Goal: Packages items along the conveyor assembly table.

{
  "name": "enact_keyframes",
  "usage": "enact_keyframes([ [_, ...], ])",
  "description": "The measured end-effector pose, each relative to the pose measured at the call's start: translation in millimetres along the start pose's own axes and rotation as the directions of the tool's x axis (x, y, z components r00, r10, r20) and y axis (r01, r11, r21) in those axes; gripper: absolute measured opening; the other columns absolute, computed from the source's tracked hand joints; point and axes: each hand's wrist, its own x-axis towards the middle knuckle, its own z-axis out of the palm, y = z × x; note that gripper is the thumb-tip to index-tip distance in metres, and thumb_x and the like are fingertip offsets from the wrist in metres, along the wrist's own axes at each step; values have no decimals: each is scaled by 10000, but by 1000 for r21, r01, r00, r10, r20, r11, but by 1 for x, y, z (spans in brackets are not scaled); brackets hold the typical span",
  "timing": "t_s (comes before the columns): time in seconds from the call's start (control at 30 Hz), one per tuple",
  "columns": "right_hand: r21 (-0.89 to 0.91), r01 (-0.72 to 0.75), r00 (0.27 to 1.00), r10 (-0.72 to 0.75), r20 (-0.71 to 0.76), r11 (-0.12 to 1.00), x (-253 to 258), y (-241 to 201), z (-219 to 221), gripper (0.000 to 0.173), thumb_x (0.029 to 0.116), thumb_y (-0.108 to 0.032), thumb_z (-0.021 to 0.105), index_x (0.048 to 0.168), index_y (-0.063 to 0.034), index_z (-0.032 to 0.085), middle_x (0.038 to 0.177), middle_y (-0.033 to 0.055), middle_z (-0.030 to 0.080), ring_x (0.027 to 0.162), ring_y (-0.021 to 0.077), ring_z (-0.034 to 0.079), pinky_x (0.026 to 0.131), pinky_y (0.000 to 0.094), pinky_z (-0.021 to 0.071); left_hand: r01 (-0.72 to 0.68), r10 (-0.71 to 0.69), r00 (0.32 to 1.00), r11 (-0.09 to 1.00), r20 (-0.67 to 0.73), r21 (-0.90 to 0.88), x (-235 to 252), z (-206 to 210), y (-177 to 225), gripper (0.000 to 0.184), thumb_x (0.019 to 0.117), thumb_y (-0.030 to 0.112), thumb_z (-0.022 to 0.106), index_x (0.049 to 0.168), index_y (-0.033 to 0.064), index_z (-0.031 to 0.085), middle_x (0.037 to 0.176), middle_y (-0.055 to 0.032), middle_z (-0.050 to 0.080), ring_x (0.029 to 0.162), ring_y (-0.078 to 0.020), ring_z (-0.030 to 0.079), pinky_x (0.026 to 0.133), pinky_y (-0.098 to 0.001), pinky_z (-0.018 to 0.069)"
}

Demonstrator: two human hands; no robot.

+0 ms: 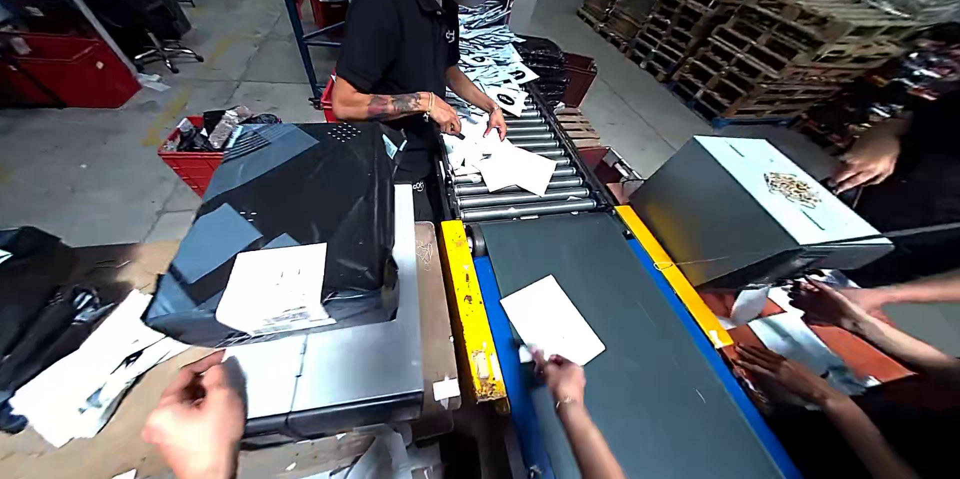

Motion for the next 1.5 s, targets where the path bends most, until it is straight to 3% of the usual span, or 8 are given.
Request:
enact_keyframes([
  [0.17, -325, -170, 984, 178, -6, 930, 122, -3, -20, 614, 847, -522, 807, 1162, -2, 721, 1166, 221, 718, 1132, 372, 677, 992, 577, 512, -25, 24, 999, 999, -26, -45, 4, 6, -15, 302, 996, 116, 475, 1002, -107, 679, 899, -132, 681, 798, -11, 586, 758, -200, 493],
  [0.27, -694, -208, 962, 274, -16, 689, 95, 34, -46, 1042, 719, -923, 590, 1266, -41, 686, 1300, 220, 676, 1237, 378, 641, 996, 603, 509, -3, 2, 1000, 1000, -31, -28, 4, 10, -1, 288, 1002, 117, 484, 996, -86, 688, 870, -110, 673, 773, -15, 581, 731, -208, 492],
  [0.4, -763, -140, 985, 165, -44, 631, 0, 68, -72, 1035, 792, -926, 473, 1117, 23, 727, 1165, 291, 707, 1128, 462, 678, 912, 659, 519, 60, -60, 998, 998, -23, -18, -3, 0, 16, 253, 1014, 98, 516, 1043, -81, 692, 875, -177, 685, 765, -186, 638, 758, -400, 537],
  [0.63, 119, 130, 741, -176, 648, 984, -226, 10, 142, 403, 974, -442, 691, 1053, -53, 761, 868, 94, 757, 732, 230, 731, 698, 467, 627, 140, -140, 990, 990, 7, 21, 3, -9, 4, 231, 1010, 151, 526, 1010, 39, 729, 749, -100, 655, 673, -240, 618, 668, -498, 505],
  [0.87, 497, -306, 902, 80, 425, 812, -269, -112, 209, 123, 994, -31, 639, 976, 80, 689, 730, 111, 725, 556, 136, 647, 525, 297, 534, 115, -117, 992, 993, 52, 41, 4, -13, 6, 249, 1023, 159, 517, 1063, 31, 727, 805, -138, 679, 736, -281, 648, 716, -538, 515],
  [1.03, 324, -110, 929, -19, 369, 940, -231, -44, 142, 255, 949, -236, 763, 873, 6, 744, 676, 86, 723, 555, 166, 682, 571, 362, 597, 47, -48, 997, 999, 68, 13, 1, -7, 8, 292, 1028, 169, 502, 1090, -25, 711, 859, -187, 683, 763, -267, 642, 738, -491, 519],
  [1.3, 121, -65, 993, 76, -88, 991, 58, 25, -18, 366, 974, -356, 730, 847, -13, 720, 711, 71, 713, 601, 186, 644, 622, 421, 540, -9, 9, 1000, 1000, -18, -9, 6, 4, -16, 302, 1007, 149, 486, 1027, -59, 704, 877, -130, 678, 748, -70, 583, 715, -263, 498],
  [1.5, -657, -233, 959, 281, -35, 717, 23, 95, -73, 945, 762, -904, 574, 1192, -79, 740, 1226, 238, 709, 1188, 430, 657, 963, 662, 497, 34, -35, 999, 999, -13, -12, -2, 4, 15, 285, 1011, 114, 494, 1033, -90, 691, 833, -138, 658, 710, -87, 575, 702, -289, 501],
])
